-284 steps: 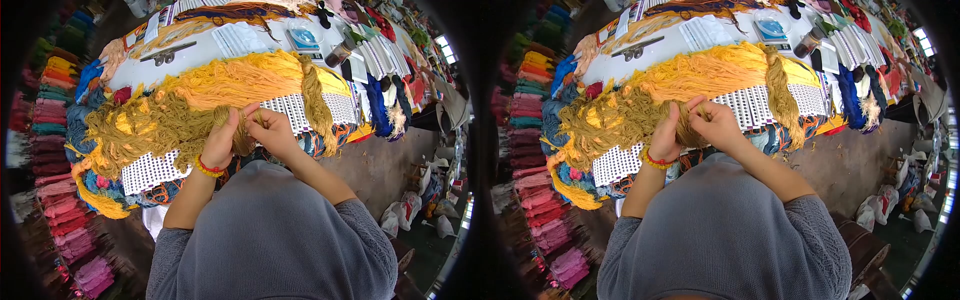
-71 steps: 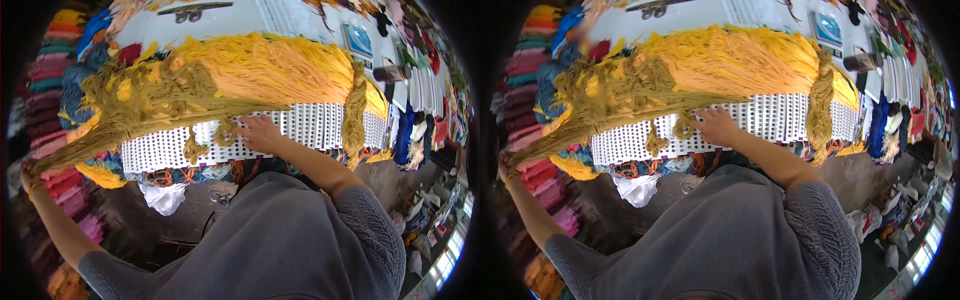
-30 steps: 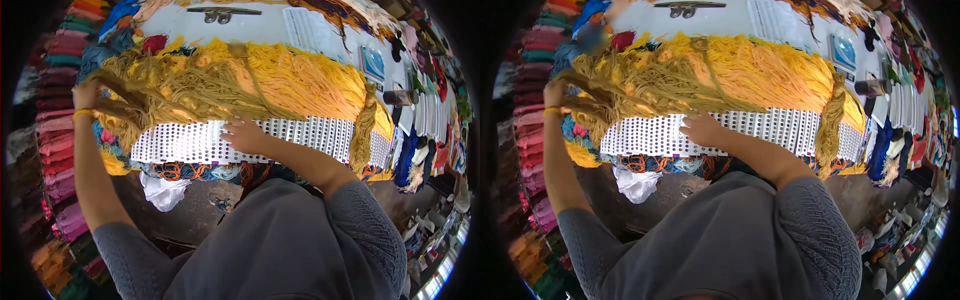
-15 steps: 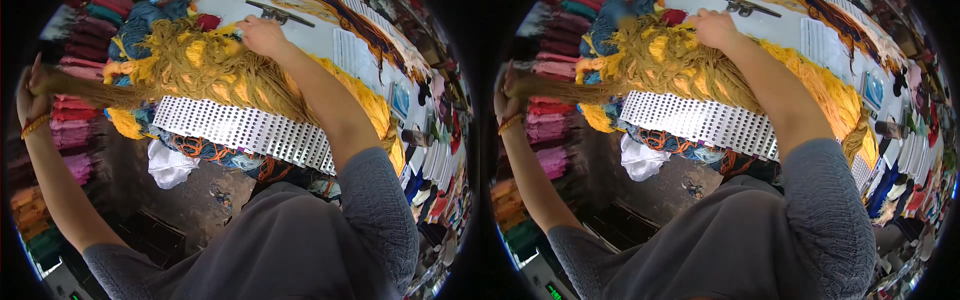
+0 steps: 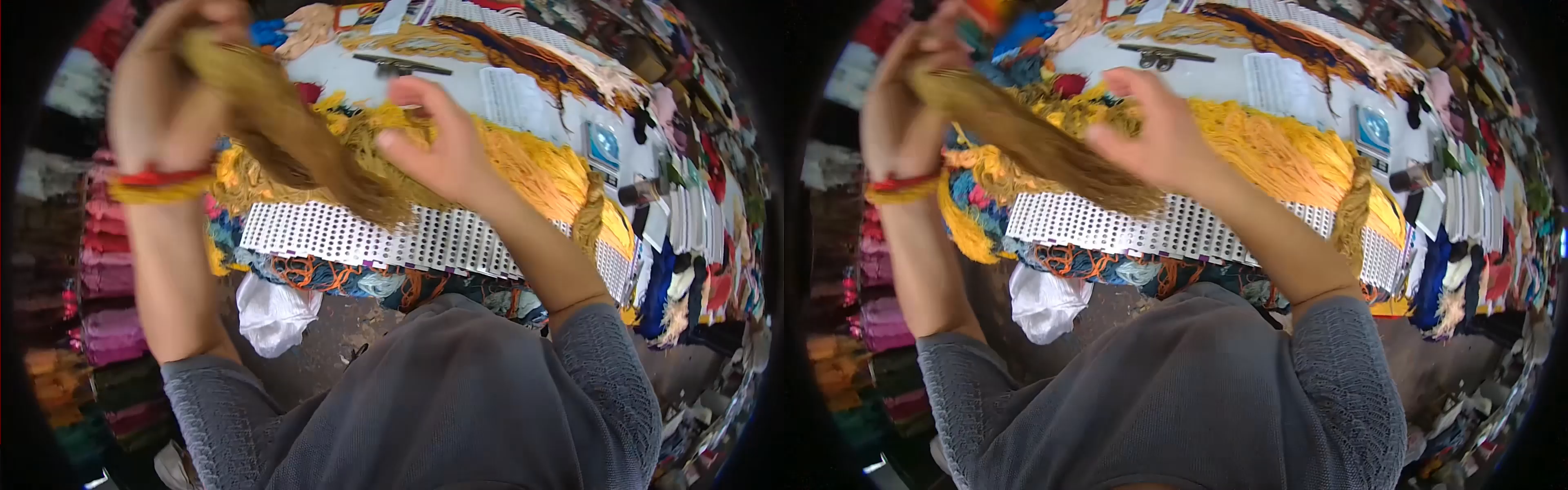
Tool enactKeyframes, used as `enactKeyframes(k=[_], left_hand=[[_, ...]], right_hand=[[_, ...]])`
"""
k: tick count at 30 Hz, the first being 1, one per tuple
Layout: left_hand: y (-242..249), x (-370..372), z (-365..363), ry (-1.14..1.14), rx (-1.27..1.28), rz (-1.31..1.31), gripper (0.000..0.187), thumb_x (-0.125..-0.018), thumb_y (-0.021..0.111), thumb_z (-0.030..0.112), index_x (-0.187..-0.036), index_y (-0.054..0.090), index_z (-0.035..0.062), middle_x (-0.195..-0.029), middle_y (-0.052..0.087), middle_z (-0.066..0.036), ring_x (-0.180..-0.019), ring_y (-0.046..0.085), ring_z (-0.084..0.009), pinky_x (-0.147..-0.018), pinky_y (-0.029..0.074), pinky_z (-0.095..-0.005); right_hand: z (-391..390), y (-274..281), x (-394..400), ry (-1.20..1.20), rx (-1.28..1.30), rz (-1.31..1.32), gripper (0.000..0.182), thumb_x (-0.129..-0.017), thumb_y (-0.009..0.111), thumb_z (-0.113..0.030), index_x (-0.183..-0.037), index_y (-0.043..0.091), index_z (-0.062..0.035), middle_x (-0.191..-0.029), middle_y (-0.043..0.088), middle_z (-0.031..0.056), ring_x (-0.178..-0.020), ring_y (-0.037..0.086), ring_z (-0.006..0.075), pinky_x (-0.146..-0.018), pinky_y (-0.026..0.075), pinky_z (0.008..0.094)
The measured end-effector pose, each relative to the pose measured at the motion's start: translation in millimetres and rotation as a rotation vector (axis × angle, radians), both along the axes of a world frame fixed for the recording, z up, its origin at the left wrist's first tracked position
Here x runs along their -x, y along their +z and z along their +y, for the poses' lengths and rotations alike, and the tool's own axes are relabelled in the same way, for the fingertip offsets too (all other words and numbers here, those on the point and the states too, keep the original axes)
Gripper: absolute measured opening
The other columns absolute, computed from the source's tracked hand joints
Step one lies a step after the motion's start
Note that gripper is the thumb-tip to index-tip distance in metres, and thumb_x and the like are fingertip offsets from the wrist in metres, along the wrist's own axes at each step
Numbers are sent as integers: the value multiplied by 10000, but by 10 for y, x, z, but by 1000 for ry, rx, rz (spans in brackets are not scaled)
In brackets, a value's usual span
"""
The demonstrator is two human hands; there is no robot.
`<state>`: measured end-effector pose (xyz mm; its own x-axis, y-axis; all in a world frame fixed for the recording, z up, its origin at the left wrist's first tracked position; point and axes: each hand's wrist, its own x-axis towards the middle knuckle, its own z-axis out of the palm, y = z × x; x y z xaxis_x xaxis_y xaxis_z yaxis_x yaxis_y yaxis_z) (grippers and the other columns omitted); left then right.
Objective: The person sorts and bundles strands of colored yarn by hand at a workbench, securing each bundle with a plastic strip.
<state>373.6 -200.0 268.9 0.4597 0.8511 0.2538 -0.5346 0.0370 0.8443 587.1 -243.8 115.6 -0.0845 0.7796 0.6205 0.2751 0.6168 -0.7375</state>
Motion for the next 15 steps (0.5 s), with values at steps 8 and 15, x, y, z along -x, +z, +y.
enactKeyframes(k=[8,15], left_hand=[[-1175,-971,34,144,161,447,359,-839,510,364,-874,510,7,-790,561,-70,-705,544,-159,-628,434,-273],[-2086,-1333,-764,-393,699,-142,833,-780,219,690,-1173,403,-20,-1105,522,-155,-975,535,-293,-809,440,-396]], right_hand=[[-497,-73,0,356,825,372,241,-809,541,-233,-923,493,-26,-616,530,32,-495,478,94,-460,388,255],[-732,-160,-226,108,1193,1096,249,-885,432,-304,-914,483,-62,-552,436,9,-392,318,71,-427,304,222]])
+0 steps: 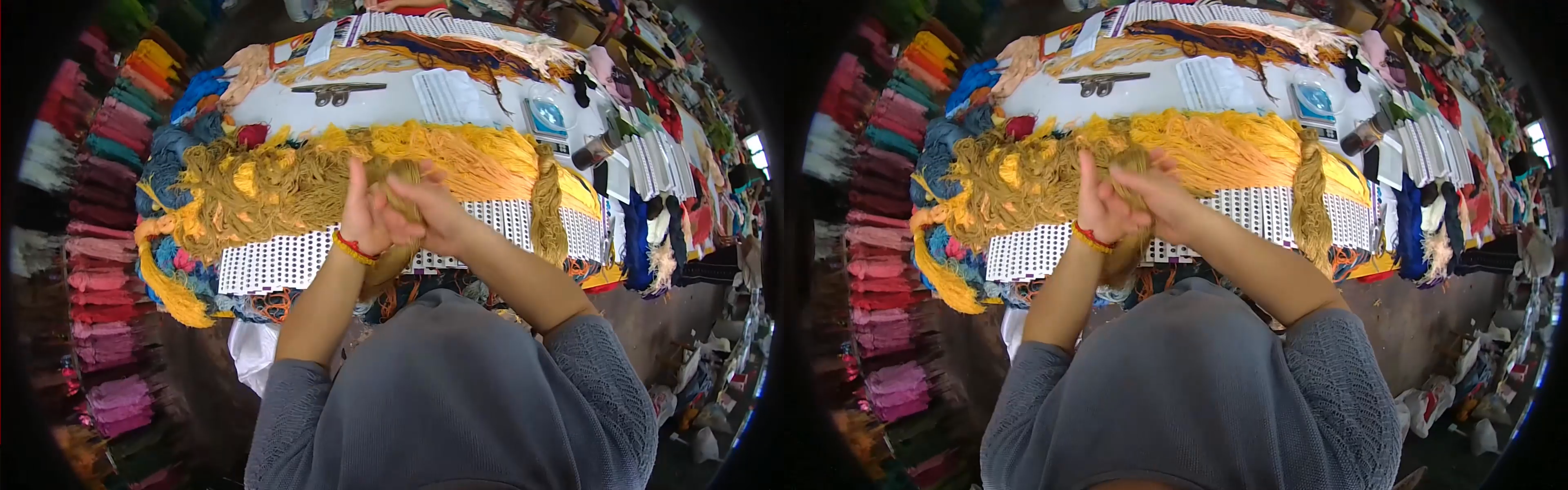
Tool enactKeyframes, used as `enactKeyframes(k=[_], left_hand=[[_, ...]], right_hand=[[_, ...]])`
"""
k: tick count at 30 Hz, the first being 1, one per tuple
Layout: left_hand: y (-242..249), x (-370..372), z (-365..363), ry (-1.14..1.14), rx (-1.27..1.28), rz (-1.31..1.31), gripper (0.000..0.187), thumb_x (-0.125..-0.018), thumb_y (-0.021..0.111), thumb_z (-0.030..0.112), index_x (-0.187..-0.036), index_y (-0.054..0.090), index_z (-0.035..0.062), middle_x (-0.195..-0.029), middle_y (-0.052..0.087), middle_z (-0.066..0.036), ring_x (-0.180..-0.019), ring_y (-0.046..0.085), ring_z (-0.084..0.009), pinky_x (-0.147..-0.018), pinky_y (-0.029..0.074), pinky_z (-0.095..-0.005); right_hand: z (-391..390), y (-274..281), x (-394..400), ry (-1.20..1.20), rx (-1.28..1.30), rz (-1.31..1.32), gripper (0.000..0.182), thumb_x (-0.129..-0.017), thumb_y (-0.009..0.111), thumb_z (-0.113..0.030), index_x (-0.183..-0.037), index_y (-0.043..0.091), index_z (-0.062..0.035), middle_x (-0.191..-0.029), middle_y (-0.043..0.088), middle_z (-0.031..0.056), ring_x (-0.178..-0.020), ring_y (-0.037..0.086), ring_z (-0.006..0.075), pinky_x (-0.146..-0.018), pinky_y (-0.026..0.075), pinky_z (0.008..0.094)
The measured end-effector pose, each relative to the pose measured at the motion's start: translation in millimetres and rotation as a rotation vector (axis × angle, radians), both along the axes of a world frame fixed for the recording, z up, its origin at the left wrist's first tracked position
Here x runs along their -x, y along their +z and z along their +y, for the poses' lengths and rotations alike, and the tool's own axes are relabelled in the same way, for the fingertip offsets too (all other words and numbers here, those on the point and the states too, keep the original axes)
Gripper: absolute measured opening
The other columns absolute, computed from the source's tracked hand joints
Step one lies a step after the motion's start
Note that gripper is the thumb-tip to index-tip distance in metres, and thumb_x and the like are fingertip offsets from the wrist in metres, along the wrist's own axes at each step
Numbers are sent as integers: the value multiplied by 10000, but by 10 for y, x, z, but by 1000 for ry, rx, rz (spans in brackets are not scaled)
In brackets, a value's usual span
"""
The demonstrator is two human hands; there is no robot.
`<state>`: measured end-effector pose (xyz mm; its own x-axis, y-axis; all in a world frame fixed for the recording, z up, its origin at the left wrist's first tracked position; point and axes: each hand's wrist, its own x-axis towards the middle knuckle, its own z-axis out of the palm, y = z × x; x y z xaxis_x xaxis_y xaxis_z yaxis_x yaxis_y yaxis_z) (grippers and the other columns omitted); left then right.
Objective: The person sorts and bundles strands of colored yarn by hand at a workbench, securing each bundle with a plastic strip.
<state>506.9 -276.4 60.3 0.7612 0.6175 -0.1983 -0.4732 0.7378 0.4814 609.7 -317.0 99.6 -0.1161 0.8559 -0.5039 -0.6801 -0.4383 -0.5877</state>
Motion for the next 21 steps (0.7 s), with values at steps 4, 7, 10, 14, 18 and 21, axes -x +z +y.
enactKeyframes(k=[4,7,10,14,18,21], left_hand=[[29,-10,116,59,-128,-6,614,-885,295,484,-1234,360,-17,-1164,479,-139,-1049,475,-239,-900,382,-362],[332,-9,243,5,-259,89,494,-898,370,364,-1191,410,-31,-1148,489,-144,-1040,481,-225,-911,371,-339],[1043,-76,210,64,-496,102,453,-896,393,310,-1141,447,-67,-1046,554,-179,-1000,524,-254,-889,395,-337],[1643,-101,93,97,-751,42,403,-881,354,171,-1206,382,-64,-1108,524,-195,-1061,497,-271,-932,374,-366],[1214,-173,185,145,-838,252,486,-683,328,-80,-1156,438,-72,-1067,559,-159,-1010,535,-214,-847,417,-282],[961,-210,125,-19,-821,361,463,-691,362,-75,-1136,486,-54,-1074,557,-109,-994,520,-150,-845,401,-257]], right_hand=[[-220,-351,-171,411,-325,-116,281,-888,424,-336,-879,502,-65,-586,489,30,-435,396,83,-449,337,211],[-174,-273,-155,447,-384,-239,325,-882,444,-343,-914,541,-35,-668,543,36,-551,489,96,-545,408,224],[-111,-117,-236,234,-755,-699,395,-842,513,-346,-1030,521,2,-847,578,64,-744,520,122,-681,424,246],[-134,328,-466,-223,-967,-791,291,-818,559,-219,-1012,522,-6,-871,569,41,-727,504,89,-672,418,228],[-197,353,-674,-298,-800,-776,190,-805,568,-116,-966,549,-19,-798,547,-15,-661,448,25,-590,384,178],[-190,147,-701,-198,-695,-887,183,-800,576,-128,-938,565,-8,-735,528,-43,-587,398,13,-529,352,170]])
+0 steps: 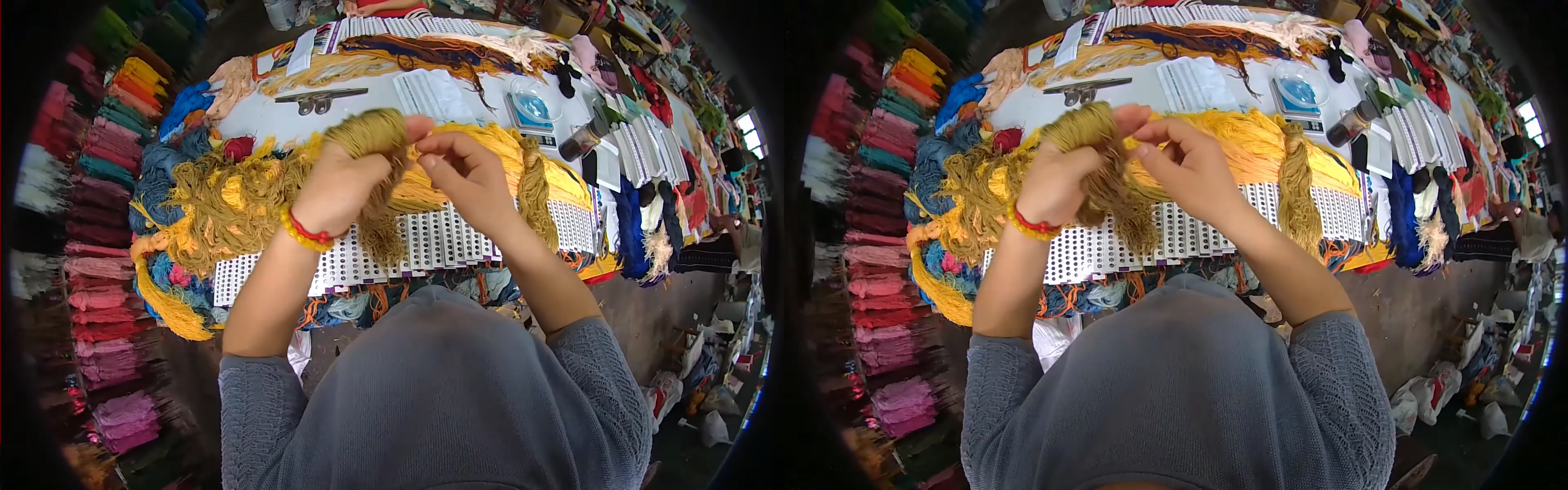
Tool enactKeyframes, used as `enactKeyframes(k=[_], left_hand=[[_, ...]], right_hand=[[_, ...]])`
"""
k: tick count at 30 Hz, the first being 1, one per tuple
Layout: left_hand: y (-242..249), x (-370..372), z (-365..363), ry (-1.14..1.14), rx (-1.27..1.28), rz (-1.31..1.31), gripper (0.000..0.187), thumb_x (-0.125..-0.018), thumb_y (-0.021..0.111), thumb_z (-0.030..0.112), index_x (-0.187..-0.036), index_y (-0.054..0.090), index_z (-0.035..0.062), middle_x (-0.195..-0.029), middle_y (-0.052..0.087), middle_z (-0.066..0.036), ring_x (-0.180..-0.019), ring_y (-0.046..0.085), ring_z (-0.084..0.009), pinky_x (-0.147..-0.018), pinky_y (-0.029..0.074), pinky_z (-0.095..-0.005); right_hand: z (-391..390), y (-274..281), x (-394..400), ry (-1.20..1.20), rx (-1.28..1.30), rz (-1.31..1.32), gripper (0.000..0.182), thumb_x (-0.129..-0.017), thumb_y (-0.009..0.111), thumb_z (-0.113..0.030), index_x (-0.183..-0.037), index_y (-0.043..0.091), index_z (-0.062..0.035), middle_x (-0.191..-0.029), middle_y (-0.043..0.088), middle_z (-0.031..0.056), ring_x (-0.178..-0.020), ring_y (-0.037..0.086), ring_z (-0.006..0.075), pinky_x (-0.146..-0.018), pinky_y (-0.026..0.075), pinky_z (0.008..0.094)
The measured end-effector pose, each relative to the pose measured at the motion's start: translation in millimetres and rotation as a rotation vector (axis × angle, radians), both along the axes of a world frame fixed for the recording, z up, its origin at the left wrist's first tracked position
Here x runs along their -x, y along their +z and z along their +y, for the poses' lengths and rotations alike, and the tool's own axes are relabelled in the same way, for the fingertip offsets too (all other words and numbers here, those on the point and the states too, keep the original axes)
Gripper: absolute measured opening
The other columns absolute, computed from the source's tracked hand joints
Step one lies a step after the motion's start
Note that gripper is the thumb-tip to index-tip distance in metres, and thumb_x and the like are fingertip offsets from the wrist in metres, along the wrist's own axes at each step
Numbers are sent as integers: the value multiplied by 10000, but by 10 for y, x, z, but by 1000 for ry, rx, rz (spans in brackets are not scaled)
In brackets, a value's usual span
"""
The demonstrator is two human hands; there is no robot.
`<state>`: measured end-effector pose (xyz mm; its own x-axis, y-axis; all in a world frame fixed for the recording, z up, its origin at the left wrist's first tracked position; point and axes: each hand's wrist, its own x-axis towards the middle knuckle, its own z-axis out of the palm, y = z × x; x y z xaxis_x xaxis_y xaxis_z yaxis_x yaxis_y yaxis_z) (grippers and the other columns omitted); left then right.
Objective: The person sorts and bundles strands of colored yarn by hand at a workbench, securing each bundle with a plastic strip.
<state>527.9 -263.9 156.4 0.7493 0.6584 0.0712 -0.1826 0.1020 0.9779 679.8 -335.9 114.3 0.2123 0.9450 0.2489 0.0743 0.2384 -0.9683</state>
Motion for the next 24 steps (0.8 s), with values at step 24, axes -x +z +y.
enactKeyframes(k=[24], left_hand=[[-538,-34,-357,291,357,-122,224,-790,565,30,-1005,557,-34,-905,594,-66,-788,556,-108,-675,464,-241]], right_hand=[[-251,-350,180,113,281,352,95,-822,540,-93,-865,535,-8,-718,543,5,-562,487,50,-523,403,181]])
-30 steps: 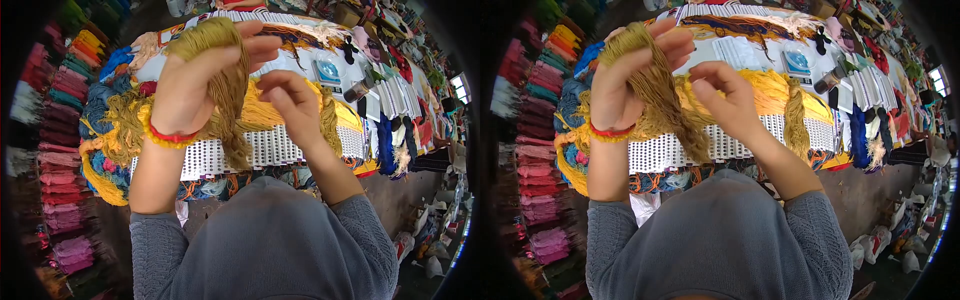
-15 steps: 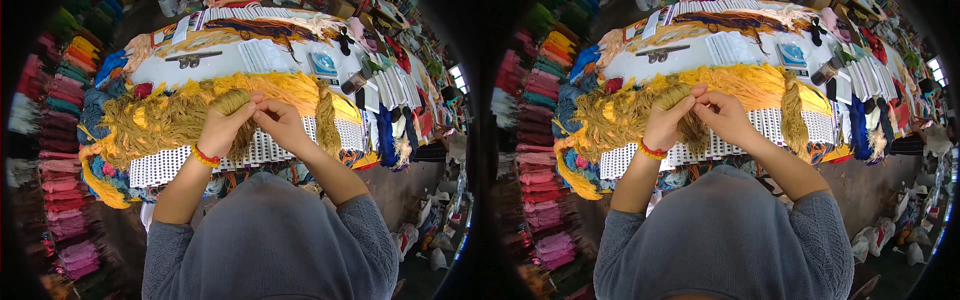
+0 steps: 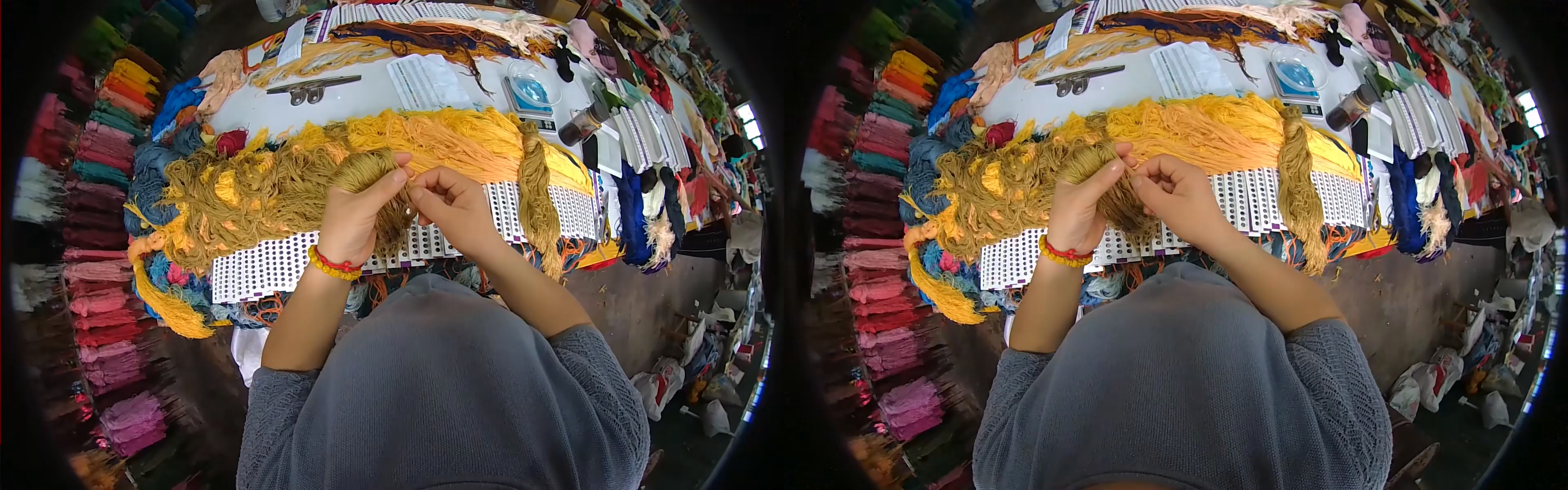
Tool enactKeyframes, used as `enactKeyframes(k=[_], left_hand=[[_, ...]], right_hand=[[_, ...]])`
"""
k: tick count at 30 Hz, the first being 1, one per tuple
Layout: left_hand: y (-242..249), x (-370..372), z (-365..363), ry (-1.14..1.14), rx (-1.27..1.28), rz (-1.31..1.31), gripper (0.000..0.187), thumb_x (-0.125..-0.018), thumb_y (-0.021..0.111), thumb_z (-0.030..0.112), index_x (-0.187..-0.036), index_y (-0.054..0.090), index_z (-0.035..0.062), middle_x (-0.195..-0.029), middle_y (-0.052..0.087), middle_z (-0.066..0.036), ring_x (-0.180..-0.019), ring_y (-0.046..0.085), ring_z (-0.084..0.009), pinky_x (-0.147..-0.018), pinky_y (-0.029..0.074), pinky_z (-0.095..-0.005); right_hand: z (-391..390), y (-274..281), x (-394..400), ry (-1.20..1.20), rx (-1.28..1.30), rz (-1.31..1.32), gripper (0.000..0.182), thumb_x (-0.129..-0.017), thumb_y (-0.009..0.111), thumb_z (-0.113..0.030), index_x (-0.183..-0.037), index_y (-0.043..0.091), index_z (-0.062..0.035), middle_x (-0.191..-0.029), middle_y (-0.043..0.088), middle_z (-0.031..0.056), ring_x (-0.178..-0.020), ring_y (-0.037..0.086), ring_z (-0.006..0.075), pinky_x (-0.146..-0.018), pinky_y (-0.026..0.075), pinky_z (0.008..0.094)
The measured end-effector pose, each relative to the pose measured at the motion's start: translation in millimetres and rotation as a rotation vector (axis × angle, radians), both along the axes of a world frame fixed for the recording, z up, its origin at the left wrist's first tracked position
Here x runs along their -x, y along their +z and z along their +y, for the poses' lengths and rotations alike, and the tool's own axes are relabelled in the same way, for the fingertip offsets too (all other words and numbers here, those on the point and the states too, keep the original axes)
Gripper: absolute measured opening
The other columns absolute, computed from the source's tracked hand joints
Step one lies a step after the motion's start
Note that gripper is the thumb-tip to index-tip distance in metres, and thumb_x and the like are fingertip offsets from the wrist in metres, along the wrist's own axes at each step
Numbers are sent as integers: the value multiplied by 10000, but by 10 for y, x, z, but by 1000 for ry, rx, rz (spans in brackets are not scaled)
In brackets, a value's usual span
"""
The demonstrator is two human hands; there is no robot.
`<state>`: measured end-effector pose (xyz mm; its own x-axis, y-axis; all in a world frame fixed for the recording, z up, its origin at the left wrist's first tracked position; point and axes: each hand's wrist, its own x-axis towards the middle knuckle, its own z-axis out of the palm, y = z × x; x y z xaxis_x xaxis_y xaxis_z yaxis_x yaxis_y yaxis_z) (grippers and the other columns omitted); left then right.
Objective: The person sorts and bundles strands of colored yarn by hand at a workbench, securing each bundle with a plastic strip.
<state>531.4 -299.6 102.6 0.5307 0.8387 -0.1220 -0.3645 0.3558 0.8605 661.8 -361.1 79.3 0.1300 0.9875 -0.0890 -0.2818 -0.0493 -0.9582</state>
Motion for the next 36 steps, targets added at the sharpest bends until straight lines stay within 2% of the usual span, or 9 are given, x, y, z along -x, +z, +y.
enactKeyframes(k=[5,19,26,29,31,32,33,35,36], left_hand=[[-55,-3,-19,74,-165,56,271,-765,600,7,-1029,552,-33,-900,589,-43,-763,545,-85,-657,450,-219],[-47,2,-61,-13,-60,-2,353,-784,573,9,-1122,486,-50,-770,553,-19,-613,490,-78,-587,427,-206],[-45,-6,-96,-52,-63,1,358,-784,570,5,-1128,484,-42,-779,564,-24,-658,521,-90,-619,437,-211],[-79,-13,-83,19,-86,60,317,-793,563,20,-1095,498,-47,-780,573,-36,-676,538,-104,-666,448,-232],[-146,52,-30,-119,69,-68,264,-816,545,65,-1053,514,-46,-767,572,-45,-692,546,-121,-709,456,-273],[-156,75,-22,-121,70,-67,264,-816,545,65,-1053,514,-46,-767,572,-45,-692,546,-121,-709,456,-273],[-163,97,-21,-207,141,-138,251,-832,527,96,-1040,519,-45,-758,569,-44,-699,547,-128,-713,459,-292],[-194,126,-6,-291,213,-208,247,-849,509,128,-1026,524,-43,-749,565,-43,-705,548,-135,-718,462,-311],[-223,132,5,-315,237,-238,268,-866,482,164,-1030,522,-44,-750,561,-43,-714,547,-137,-722,464,-322]], right_hand=[[-43,-57,30,-19,-47,-127,89,-817,539,-78,-863,526,-3,-705,534,-6,-566,490,44,-516,403,175],[-107,-28,30,-36,-25,120,61,-842,476,-74,-858,483,-16,-707,552,39,-518,486,67,-488,405,195],[-121,-88,28,-50,-38,88,56,-844,470,-74,-851,482,-20,-705,548,38,-519,481,62,-490,404,196],[-117,-83,-6,-94,-22,25,41,-836,473,-72,-846,484,-34,-696,541,32,-521,488,78,-482,400,205],[-104,-21,-98,45,128,538,95,-846,450,-134,-863,494,-51,-666,515,21,-479,439,82,-449,358,213],[-122,-71,-165,232,82,804,238,-870,412,-251,-982,501,-60,-579,446,-1,-431,359,79,-423,299,214],[-140,-61,-174,231,83,804,238,-870,412,-251,-982,501,-60,-579,446,-1,-431,359,79,-423,299,214],[-188,9,-158,567,-187,1181,366,-889,364,-339,-1120,459,-70,-510,366,-24,-410,289,67,-415,262,214],[-206,72,-143,532,-199,1192,423,-891,356,-377,-1193,410,-84,-481,324,-35,-409,296,67,-413,262,209]])
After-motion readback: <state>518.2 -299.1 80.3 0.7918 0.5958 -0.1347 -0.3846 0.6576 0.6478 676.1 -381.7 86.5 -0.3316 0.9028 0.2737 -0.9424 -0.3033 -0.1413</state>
